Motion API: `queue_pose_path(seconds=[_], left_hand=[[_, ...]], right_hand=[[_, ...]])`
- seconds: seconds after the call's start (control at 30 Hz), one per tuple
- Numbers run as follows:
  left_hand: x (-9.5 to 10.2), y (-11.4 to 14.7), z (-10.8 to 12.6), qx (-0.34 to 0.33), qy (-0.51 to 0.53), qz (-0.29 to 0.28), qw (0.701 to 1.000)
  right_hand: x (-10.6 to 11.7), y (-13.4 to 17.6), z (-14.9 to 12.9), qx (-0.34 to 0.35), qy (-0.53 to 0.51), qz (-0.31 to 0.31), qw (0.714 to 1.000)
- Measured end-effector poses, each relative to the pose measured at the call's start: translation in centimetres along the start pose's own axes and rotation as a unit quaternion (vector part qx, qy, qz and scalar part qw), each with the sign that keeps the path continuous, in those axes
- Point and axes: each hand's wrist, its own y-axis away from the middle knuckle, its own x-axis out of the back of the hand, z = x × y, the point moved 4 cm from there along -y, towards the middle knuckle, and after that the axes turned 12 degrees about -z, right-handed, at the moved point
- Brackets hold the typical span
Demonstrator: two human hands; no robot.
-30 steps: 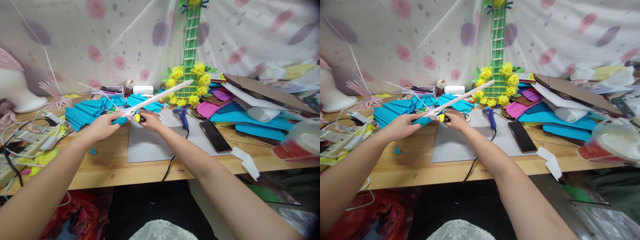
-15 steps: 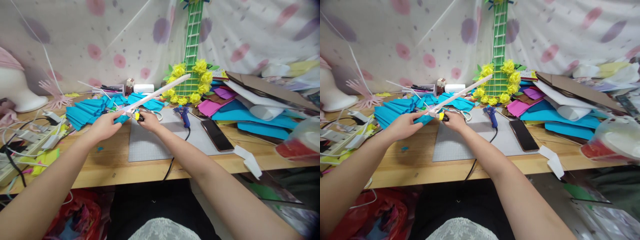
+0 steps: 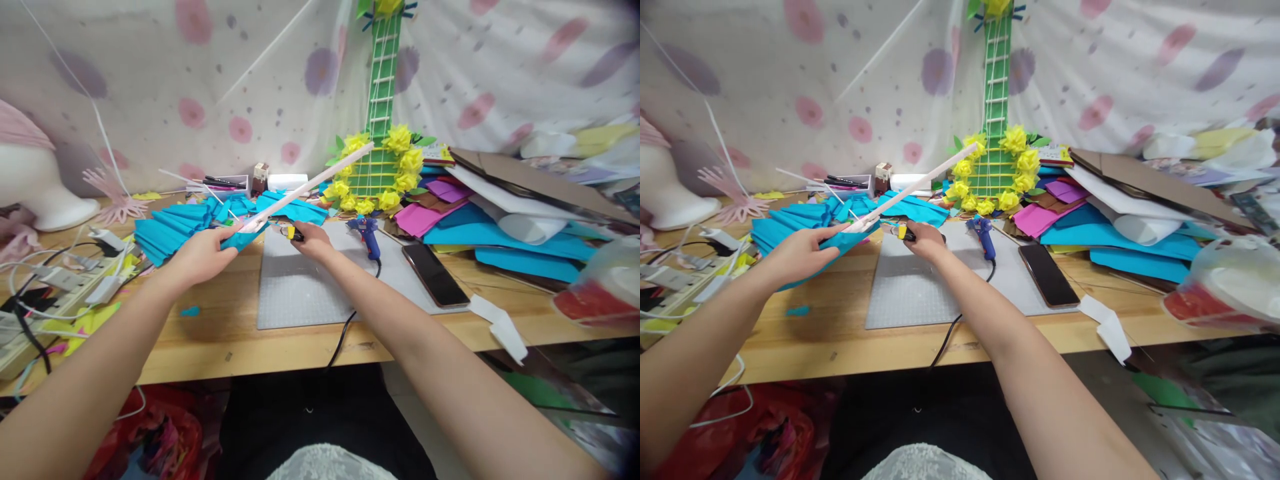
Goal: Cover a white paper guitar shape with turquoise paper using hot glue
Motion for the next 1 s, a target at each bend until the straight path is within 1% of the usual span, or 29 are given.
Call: queue_pose_path(seconds=[0.07, 0.17, 0.27, 0.33, 0.4, 0.5, 0.63, 0.7, 0.83, 1.0], left_hand=[[0.0, -0.2, 0.0, 0.000, -0.002, 0.008, 1.000], [-0.2, -0.6, 0.6, -0.001, -0.002, 0.012, 1.000], [-0.6, -0.8, 1.5, 0.001, -0.010, 0.009, 1.000], [-0.7, -0.9, 1.9, 0.010, -0.020, 0.006, 1.000], [-0.8, -0.8, 2.1, 0.022, -0.030, 0.001, 0.999], [-1.0, -0.6, 2.3, 0.033, -0.045, -0.010, 0.998], [-1.1, -0.5, 2.7, -0.001, -0.045, -0.016, 0.999], [-1.1, -0.6, 2.8, -0.005, -0.038, -0.017, 0.999], [-0.8, -0.6, 2.5, 0.007, -0.019, -0.016, 1.000], [-0.5, -0.4, 2.1, -0.018, -0.005, -0.008, 1.000]], right_hand=[[0.1, 0.4, -0.5, 0.019, -0.003, 0.001, 1.000], [0.3, 0.8, -2.0, 0.047, -0.020, 0.012, 0.999], [0.6, 0.8, -3.6, 0.040, -0.033, 0.027, 0.998], [0.8, 0.7, -4.1, 0.027, -0.035, 0.025, 0.999], [0.8, 0.7, -4.0, 0.013, -0.035, 0.015, 0.999], [0.6, 0.9, -2.9, -0.007, -0.036, 0.007, 0.999], [0.1, 1.1, -1.2, -0.017, -0.028, 0.000, 0.999], [0.1, 1.3, -1.0, 0.000, -0.025, 0.004, 1.000], [0.4, 1.4, -1.7, 0.044, -0.013, 0.013, 0.999], [0.7, 1.3, -1.9, 0.047, -0.004, 0.018, 0.999]])
